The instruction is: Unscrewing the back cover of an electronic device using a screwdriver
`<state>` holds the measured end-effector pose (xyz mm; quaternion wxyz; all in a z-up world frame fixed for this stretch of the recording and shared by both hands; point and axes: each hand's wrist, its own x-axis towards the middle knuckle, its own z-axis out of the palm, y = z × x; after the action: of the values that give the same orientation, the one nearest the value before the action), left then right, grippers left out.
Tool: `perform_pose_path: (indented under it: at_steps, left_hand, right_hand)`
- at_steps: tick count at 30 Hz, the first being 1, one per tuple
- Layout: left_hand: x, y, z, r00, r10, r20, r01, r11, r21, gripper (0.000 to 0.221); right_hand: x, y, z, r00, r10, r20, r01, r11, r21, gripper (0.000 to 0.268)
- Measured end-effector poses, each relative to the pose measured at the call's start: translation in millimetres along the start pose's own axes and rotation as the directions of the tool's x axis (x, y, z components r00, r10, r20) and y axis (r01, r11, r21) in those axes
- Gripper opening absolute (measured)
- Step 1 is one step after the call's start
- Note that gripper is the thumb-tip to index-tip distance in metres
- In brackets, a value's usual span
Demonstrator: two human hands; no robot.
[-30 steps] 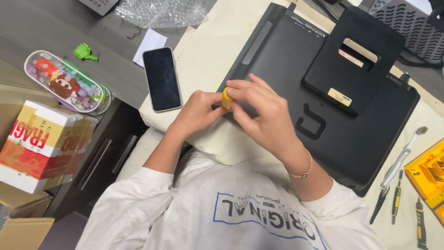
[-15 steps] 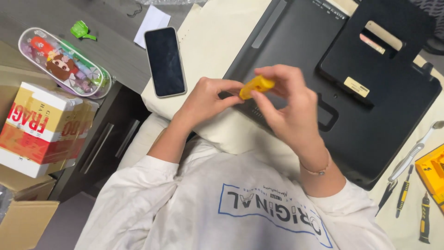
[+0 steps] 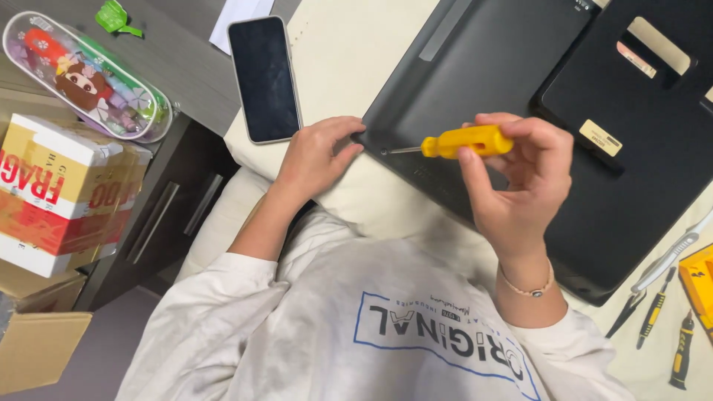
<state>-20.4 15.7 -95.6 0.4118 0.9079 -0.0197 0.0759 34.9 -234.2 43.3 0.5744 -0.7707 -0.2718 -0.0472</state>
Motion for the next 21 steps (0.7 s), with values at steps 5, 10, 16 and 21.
perform_pose_path:
  at_steps: [5, 10, 16, 21]
  left_hand:
    - [0.7, -0.3, 1.2, 0.999, 0.032, -0.024, -0.033, 0.999, -0.011, 0.025]
    - [1.9, -2.6, 1.1, 0.999, 0.034, -0.023, -0.034, 0.999, -0.025, 0.025]
    - [2.2, -4.4, 1.3, 0.999, 0.041, -0.026, -0.043, 0.998, -0.045, 0.023]
    - [2.8, -5.3, 0.6, 0.999, 0.037, -0.02, -0.038, 0.998, -0.044, 0.023]
  right_hand:
    - [2.9, 5.4, 10.2, 0.996, -0.009, 0.088, 0.009, 1.0, -0.001, 0.037]
    - [6.0, 5.6, 16.5, 0.987, -0.034, 0.154, 0.046, 0.997, -0.069, 0.033]
    - [11.5, 4.8, 15.2, 0.971, -0.077, 0.225, 0.104, 0.989, -0.109, 0.03]
    - [15.0, 6.8, 12.8, 0.947, -0.133, 0.293, 0.185, 0.97, -0.16, 0.028]
